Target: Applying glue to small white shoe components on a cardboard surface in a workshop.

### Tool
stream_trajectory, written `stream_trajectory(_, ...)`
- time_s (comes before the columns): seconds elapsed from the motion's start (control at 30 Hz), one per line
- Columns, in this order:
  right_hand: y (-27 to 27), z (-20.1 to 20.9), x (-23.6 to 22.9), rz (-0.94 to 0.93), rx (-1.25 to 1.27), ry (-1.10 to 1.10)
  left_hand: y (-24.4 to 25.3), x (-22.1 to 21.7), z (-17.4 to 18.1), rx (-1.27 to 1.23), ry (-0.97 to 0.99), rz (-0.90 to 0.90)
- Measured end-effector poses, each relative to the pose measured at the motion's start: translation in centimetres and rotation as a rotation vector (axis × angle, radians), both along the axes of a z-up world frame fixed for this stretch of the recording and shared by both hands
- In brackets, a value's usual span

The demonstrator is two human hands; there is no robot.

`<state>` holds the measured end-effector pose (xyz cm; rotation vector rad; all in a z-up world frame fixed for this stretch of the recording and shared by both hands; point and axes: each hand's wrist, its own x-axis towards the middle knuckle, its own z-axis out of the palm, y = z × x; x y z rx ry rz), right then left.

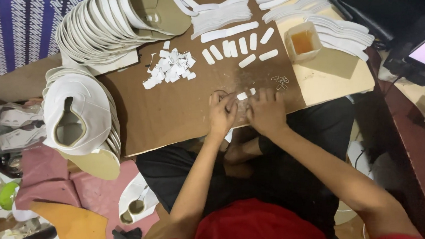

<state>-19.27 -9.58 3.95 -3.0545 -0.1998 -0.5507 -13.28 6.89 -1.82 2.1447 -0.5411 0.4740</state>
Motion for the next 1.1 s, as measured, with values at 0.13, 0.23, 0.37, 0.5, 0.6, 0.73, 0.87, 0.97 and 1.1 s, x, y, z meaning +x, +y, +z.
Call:
stream_trajectory(0.13, -1.3, -0.2, -0.6, -0.043, -0.032, -0.011, -0.1, 0.4, -0.9, 0.038, 0.003, 0.019)
stream_trajectory(0.23, -1.4, 1.0, -1.4, -0.01, -0.02, 0.087, -0.3, 0.1, 0.4, 0.052, 0.057, 0.024)
stream_trajectory(0.37, -2.2, -0.5, -2.2, 0.006, 0.145, -0.069, -0.8, 0.6, 2.4, 0.16, 0.298, 0.034)
stream_trajectory(0.5, -2.9, -3.1, -3.3, -0.083, 0.292, -0.095, -1.4, 4.0, -0.8, 0.311, 0.538, 0.08)
stream_trajectory(0.6, -2.5, -3.9, -4.0, -0.065, 0.33, -0.15, -1.7, 5.6, -3.3, 0.342, 0.575, 0.061)
stream_trajectory(0.73, -1.9, -3.4, -4.0, -0.09, 0.347, -0.178, -2.4, 4.7, 0.0, 0.23, 0.673, 0.018)
stream_trajectory(0.87, -2.4, -4.6, -4.0, -0.069, 0.377, -0.21, -2.5, 5.2, -2.1, 0.142, 0.757, -0.026)
stream_trajectory(0.97, -2.5, -4.3, -4.0, -0.058, 0.419, -0.193, -2.9, 5.9, -4.3, 0.046, 0.763, -0.02)
stream_trajectory(1.1, -2.6, -3.7, -4.2, -0.059, 0.467, -0.166, -2.6, 5.4, -2.6, -0.07, 0.802, -0.006)
